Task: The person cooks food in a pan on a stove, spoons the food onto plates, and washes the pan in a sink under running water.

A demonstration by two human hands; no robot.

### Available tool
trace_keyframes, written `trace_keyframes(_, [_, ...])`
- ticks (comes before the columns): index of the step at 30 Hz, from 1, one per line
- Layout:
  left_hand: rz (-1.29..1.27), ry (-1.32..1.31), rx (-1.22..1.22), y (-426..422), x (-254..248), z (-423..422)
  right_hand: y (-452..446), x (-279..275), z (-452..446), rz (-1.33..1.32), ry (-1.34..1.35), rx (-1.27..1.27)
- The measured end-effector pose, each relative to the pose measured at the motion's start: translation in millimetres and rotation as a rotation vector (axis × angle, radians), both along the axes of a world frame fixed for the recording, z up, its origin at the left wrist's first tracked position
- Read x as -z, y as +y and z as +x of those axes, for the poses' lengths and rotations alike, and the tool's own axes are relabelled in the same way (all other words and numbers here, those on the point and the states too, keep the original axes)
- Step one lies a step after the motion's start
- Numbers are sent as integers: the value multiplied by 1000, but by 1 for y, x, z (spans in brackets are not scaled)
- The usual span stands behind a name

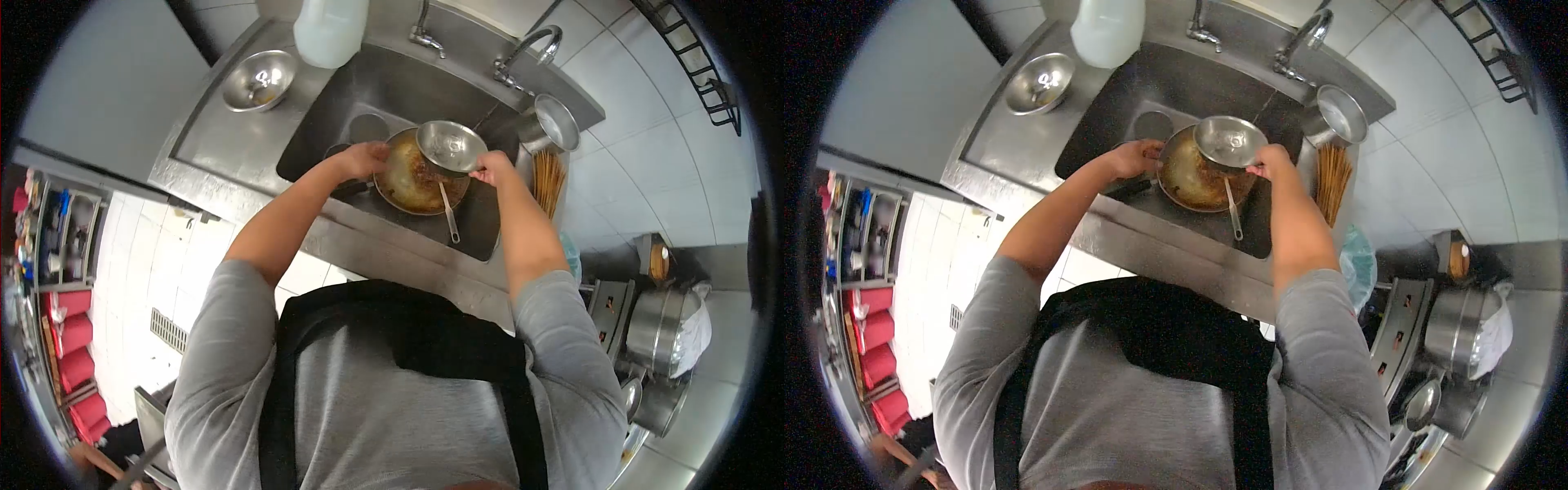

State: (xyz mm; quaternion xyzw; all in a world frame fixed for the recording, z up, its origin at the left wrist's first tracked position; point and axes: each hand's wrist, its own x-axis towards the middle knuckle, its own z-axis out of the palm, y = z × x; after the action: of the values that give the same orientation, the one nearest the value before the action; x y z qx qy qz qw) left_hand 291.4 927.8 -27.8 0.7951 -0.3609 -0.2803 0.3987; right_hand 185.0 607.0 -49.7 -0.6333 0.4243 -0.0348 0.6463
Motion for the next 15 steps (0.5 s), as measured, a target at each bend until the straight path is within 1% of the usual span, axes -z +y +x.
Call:
trace_keyframes(1, [-18,-59,5,11,-10,-11,-15,21,-1,72,-25,6])
trace_keyframes(2, [-36,-124,2,27,-31,-30,-27,31,1,142,-52,4])
trace_keyframes(4, [-93,-227,-27,65,-74,-70,-33,26,0,213,-86,23])
trace_keyframes(6, [-175,-294,-65,108,-107,-118,-30,22,6,131,-57,-81])
trace_keyframes(7, [-103,-345,-138,130,-123,-141,-25,18,11,91,-46,-127])
trace_keyframes(8, [-29,-392,-204,153,-131,-157,-19,13,16,-19,-39,-172])
trace_keyframes(10, [18,-501,-356,203,-113,-169,-12,-3,15,-235,-25,-238])
trace_keyframes(11, [36,-476,-430,231,-102,-175,10,-25,1,-483,-51,-167])
trace_keyframes(14, [75,-397,-676,273,-89,-193,18,-33,-7,-1458,16,-387])
trace_keyframes(15, [83,-369,-764,278,-87,-198,36,-55,-20,-1467,30,-491])
